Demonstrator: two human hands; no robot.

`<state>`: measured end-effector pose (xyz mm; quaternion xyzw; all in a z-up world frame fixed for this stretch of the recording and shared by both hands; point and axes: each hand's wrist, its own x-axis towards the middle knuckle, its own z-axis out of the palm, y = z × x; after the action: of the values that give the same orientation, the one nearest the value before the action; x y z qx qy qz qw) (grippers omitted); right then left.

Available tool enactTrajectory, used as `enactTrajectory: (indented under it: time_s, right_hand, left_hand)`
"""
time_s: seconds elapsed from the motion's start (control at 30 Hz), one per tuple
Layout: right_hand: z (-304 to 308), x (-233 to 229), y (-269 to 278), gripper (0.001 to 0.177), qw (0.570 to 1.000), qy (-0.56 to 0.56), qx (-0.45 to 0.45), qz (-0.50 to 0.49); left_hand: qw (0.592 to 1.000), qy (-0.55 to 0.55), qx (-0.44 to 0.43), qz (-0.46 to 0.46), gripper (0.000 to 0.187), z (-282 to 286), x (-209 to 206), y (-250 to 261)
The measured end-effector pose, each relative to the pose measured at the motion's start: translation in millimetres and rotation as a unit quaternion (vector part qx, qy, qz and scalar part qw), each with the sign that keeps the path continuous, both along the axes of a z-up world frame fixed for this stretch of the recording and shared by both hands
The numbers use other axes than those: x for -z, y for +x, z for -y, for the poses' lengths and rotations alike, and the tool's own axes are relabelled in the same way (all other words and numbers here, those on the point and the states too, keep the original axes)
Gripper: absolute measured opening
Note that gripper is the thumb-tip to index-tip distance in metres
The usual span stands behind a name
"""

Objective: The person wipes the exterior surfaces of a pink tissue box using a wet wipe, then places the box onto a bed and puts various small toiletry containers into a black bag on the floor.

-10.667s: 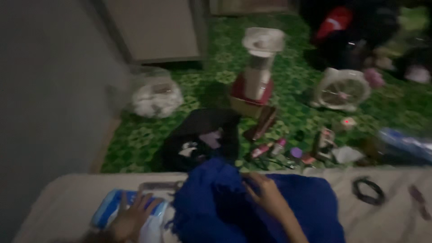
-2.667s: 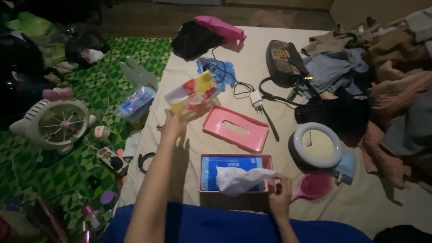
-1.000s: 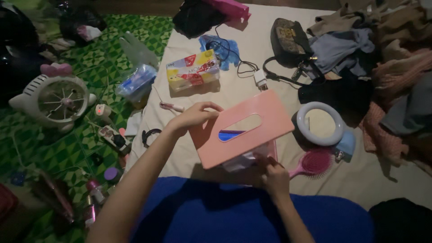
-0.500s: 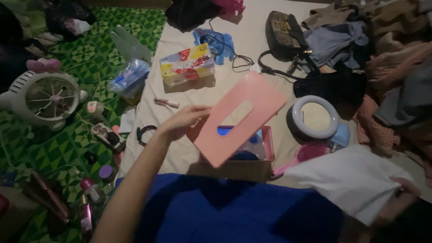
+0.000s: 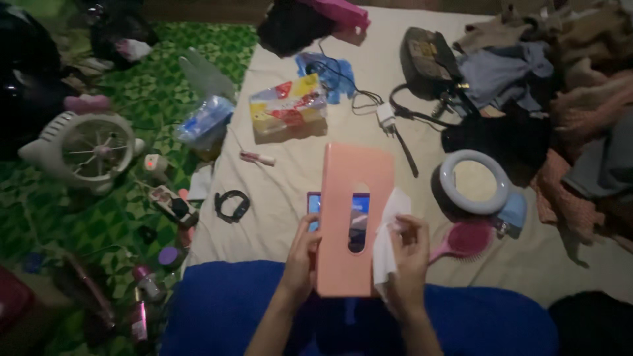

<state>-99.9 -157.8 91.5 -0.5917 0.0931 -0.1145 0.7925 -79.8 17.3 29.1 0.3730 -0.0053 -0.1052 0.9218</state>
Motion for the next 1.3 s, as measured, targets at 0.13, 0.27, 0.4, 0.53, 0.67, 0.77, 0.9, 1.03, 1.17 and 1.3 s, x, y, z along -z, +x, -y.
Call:
enactTrajectory:
  time_s: [0.13, 0.27, 0.4, 0.53, 0.67, 0.77, 0.9, 1.03, 1.17, 1.3]
  right_hand:
    - [-26.7, 5.5, 12.6, 0.031, 0.988, -0.125, -0.001, 0.095]
    - [-37.5, 0.5, 21.4, 0.046, 0.967, -0.206, -0.019, 0.149]
    - [-46.1, -0.2, 32.0, 0.042, 0.959, -0.255, -0.012, 0.123]
    - [-45.2, 21.5, 30.5, 0.047, 0.949, -0.257, 0.055, 0.173]
    - [-33.0, 30.6, 39.0, 0.054, 0.96, -0.115, 0.139, 0.212]
    - [-30.8, 7.5, 43.8, 0.054, 0.94, -0.191, 0.132, 0.252]
    - [-17.5, -23.8, 62.9, 0.054, 0.888, -0.301, 0.098, 0.332]
    - [-18.8, -21.0, 91.6, 0.054, 0.825, -0.442, -0.043, 0.349]
    - [-74.1, -7.5, 127.2, 0.054, 0.718, -0.566, -0.175, 0.365]
    - [-134.9, 1.0, 123.4, 0.056, 0.624, -0.686, -0.131, 0.351]
  left_hand:
    - [0.975, -0.192, 0.1, 0.043, 0.08, -26.4, -5.6, 18.1]
    - [0.963, -0.233, 0.113, 0.076, 0.078, -38.2, -40.1, 28.4]
    - [0.912, -0.388, 0.133, 0.027, 0.085, -13.4, -51.1, 25.7]
    - [0.897, -0.419, 0.136, 0.034, 0.092, -17.6, -22.1, 34.9]
    - [0.775, -0.57, 0.249, 0.117, 0.094, -22.3, 19.9, 51.0]
    - [0.813, -0.527, 0.225, 0.099, 0.095, -17.9, 17.8, 51.1]
    - [0.922, -0.367, 0.108, 0.048, 0.092, -22.2, 26.0, 53.5]
    - [0.877, -0.428, 0.201, 0.088, 0.094, -32.6, 61.1, 56.0]
    - [0.869, -0.446, 0.149, 0.156, 0.085, -30.8, 58.6, 53.9]
    - [0.953, -0.263, -0.045, 0.145, 0.081, -34.4, 39.0, 61.0]
